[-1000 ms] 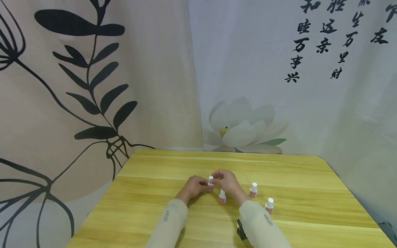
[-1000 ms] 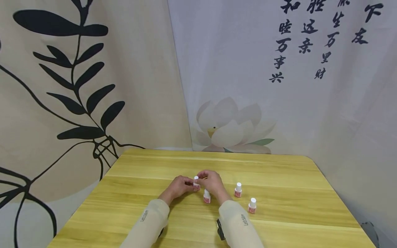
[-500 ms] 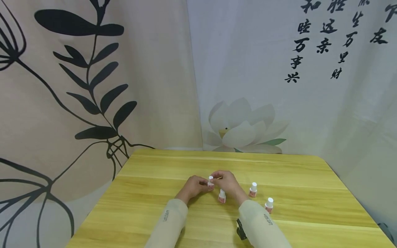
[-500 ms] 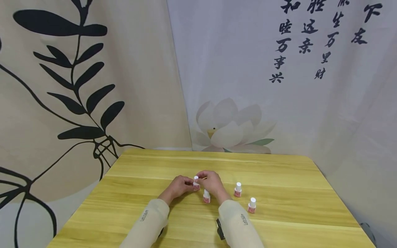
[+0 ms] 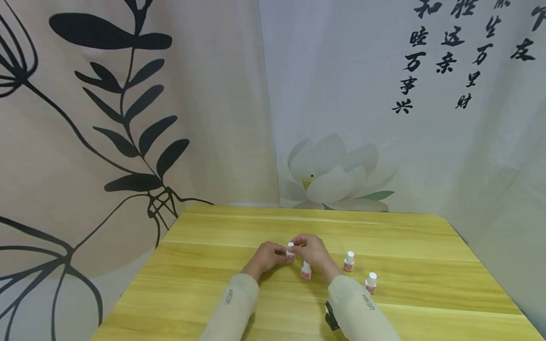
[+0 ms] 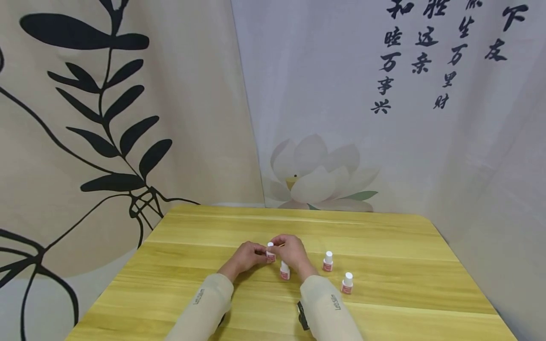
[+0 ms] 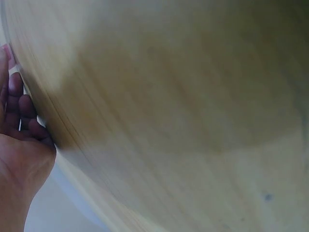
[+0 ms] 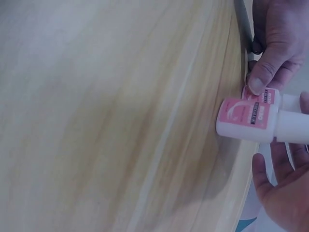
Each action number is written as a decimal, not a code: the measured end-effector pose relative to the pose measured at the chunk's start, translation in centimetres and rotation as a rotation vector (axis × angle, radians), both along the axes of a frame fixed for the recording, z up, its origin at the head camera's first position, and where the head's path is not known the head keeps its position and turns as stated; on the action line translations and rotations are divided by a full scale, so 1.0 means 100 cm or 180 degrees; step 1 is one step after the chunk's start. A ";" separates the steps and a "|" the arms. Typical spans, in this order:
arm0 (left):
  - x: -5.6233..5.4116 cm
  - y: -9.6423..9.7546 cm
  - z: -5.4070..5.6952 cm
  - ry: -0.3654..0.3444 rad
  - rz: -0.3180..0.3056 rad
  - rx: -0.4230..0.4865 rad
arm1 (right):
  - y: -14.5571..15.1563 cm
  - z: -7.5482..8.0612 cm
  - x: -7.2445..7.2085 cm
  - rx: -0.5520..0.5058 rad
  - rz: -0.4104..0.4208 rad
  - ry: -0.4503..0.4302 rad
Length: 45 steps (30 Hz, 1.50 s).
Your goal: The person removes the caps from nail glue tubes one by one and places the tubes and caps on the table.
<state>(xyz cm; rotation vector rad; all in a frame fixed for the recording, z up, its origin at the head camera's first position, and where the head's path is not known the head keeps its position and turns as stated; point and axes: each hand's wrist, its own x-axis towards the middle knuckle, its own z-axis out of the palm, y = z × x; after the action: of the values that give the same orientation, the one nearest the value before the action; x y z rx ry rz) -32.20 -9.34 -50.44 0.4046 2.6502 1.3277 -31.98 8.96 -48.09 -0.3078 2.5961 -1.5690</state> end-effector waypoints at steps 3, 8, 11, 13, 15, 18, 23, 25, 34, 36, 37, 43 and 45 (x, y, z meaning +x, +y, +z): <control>0.000 0.000 0.001 0.0002 0.0000 0.0016 | 0.000 -0.001 -0.001 -0.0018 0.0025 0.0035; 0.000 0.000 0.000 0.0035 -0.0014 -0.0025 | 0.001 -0.005 -0.003 -0.0064 0.0060 0.0051; 0.000 0.000 0.000 0.0036 -0.0008 -0.0050 | 0.001 -0.006 -0.003 -0.0094 0.0037 0.0022; 0.000 0.000 -0.001 0.0031 -0.0006 -0.0043 | 0.001 -0.006 -0.002 -0.0095 0.0015 0.0020; 0.000 0.000 -0.001 0.0025 -0.0006 -0.0037 | 0.001 -0.005 -0.002 -0.0080 -0.0007 0.0014; -0.001 0.000 -0.001 0.0018 -0.0007 -0.0022 | 0.001 -0.004 -0.001 -0.0074 -0.0019 -0.0002; -0.001 0.000 -0.001 0.0023 -0.0001 -0.0040 | 0.001 -0.003 -0.001 -0.0086 0.0012 -0.0015; -0.001 0.000 -0.001 0.0042 -0.0005 -0.0048 | 0.001 -0.004 -0.001 -0.0086 0.0046 0.0013; -0.001 0.000 -0.002 0.0046 -0.0015 -0.0031 | 0.001 -0.003 0.001 -0.0177 0.0040 -0.0050; -0.002 0.000 -0.002 0.0045 -0.0016 -0.0039 | 0.002 -0.003 0.001 -0.0182 0.0023 -0.0036; -0.002 -0.001 -0.003 0.0038 -0.0010 -0.0045 | 0.002 -0.002 0.001 -0.0185 0.0007 -0.0040; -0.006 -0.001 -0.006 0.0010 0.0015 -0.0052 | 0.002 -0.002 0.000 -0.0134 -0.0014 -0.0032; -0.007 -0.001 -0.007 0.0006 0.0018 -0.0045 | 0.002 -0.003 0.000 -0.0132 -0.0009 -0.0032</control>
<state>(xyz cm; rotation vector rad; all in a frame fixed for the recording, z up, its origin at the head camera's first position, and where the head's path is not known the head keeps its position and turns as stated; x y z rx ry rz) -32.87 -9.43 -51.12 0.3968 2.6627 1.3101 -32.00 9.14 -48.39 -0.2991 2.5604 -1.6229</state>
